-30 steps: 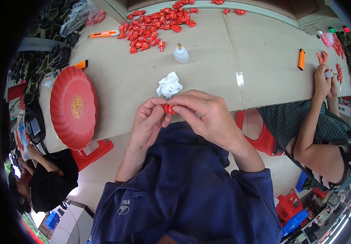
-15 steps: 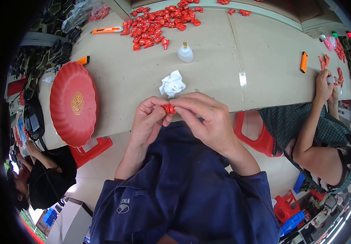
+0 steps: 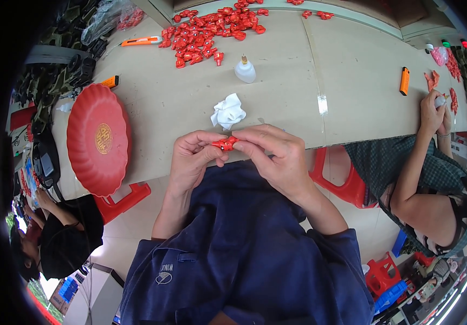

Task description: The person applies glue from a glue bottle to small red plastic parts, then joins the parts together by hand to assemble items.

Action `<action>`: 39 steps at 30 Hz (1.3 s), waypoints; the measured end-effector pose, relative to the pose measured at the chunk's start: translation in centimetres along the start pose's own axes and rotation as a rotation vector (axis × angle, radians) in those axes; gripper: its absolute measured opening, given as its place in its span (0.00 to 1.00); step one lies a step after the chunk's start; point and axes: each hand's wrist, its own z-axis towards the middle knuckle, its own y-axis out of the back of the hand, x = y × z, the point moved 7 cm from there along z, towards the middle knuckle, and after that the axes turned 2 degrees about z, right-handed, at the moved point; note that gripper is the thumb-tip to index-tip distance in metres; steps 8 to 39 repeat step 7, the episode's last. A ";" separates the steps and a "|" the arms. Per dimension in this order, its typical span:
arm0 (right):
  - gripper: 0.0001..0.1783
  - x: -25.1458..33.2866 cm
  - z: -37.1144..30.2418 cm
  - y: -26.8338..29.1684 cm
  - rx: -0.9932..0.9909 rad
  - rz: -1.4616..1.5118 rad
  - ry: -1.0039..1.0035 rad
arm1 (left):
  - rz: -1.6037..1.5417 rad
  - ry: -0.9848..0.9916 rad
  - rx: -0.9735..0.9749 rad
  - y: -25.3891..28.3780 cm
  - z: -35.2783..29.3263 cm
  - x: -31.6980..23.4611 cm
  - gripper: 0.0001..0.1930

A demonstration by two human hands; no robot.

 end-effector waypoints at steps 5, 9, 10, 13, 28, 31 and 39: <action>0.09 0.0 -0.2 -0.3 0.024 -0.009 0.083 | 0.011 -0.003 0.004 0.1 0.1 0.1 0.08; 0.09 -0.3 -0.3 -0.3 0.016 -0.013 0.084 | 0.057 -0.020 0.017 0.1 0.1 0.1 0.09; 0.09 -0.3 -0.3 -0.3 0.016 -0.013 0.084 | 0.057 -0.020 0.017 0.1 0.1 0.1 0.09; 0.09 -0.3 -0.3 -0.3 0.016 -0.013 0.084 | 0.057 -0.020 0.017 0.1 0.1 0.1 0.09; 0.09 -0.3 -0.3 -0.3 0.016 -0.013 0.084 | 0.057 -0.020 0.017 0.1 0.1 0.1 0.09; 0.09 -0.3 -0.3 -0.3 0.016 -0.013 0.084 | 0.057 -0.020 0.017 0.1 0.1 0.1 0.09; 0.09 -0.3 -0.3 -0.3 0.016 -0.013 0.084 | 0.057 -0.020 0.017 0.1 0.1 0.1 0.09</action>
